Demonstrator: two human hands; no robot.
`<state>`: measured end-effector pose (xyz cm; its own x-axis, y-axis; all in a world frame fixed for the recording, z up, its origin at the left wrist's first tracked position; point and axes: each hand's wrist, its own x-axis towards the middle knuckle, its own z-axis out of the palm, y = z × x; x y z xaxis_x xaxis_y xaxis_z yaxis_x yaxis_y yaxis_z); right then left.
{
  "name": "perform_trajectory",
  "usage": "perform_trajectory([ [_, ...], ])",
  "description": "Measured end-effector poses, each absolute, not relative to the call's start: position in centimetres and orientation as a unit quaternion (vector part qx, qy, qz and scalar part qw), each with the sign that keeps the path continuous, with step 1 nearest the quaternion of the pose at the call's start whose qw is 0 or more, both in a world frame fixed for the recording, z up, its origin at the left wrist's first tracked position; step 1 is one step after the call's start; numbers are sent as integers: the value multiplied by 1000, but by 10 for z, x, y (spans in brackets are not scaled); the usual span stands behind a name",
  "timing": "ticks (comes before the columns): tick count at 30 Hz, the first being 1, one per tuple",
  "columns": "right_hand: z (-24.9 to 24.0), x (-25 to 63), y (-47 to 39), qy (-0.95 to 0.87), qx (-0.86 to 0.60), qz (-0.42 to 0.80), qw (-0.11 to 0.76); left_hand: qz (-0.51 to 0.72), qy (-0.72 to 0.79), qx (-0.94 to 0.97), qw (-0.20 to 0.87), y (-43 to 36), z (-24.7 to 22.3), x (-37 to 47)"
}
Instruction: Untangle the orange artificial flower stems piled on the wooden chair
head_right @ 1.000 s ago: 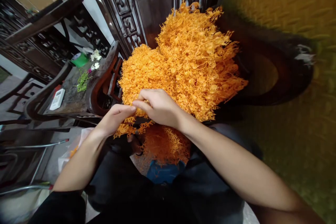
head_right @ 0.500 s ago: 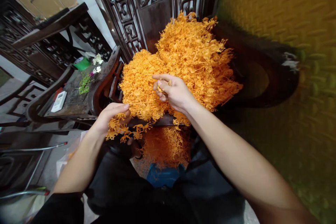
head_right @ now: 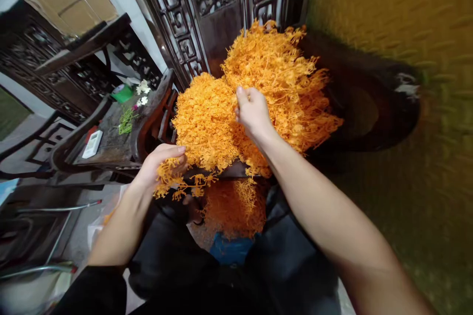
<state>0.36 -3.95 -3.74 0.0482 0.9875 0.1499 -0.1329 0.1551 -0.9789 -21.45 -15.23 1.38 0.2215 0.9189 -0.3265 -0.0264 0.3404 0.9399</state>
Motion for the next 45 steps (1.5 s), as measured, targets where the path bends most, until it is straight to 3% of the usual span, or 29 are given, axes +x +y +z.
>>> perform_trajectory([
  [5,-32,-4,-68,-471,-327,685,450,434,449,415,662,-145,18,-224],
  [9,-24,-7,-87,-496,-273,757,327,448,428,428,657,-146,20,-228],
  [15,-15,-11,-90,-674,-234,675,188,429,489,438,621,-147,21,-223],
  [19,-10,1,-95,-779,-186,587,116,531,459,379,603,-137,40,-249],
  [22,-12,14,-95,-767,-198,604,90,630,423,350,549,-132,53,-270],
  [24,-14,18,-92,-715,-243,645,116,622,427,354,552,-132,50,-270],
  [28,-18,17,-86,-627,-276,673,279,513,440,415,609,-133,27,-245],
  [33,-16,13,-93,-576,-268,670,383,522,469,432,567,-133,12,-224],
  [36,-13,-1,-100,-584,-300,629,416,525,459,436,569,-131,7,-219],
  [41,-16,-34,-102,-684,-368,449,442,503,454,487,551,-129,0,-208],
  [45,-22,-48,-98,-697,-363,417,457,508,463,514,513,-128,-4,-203],
])
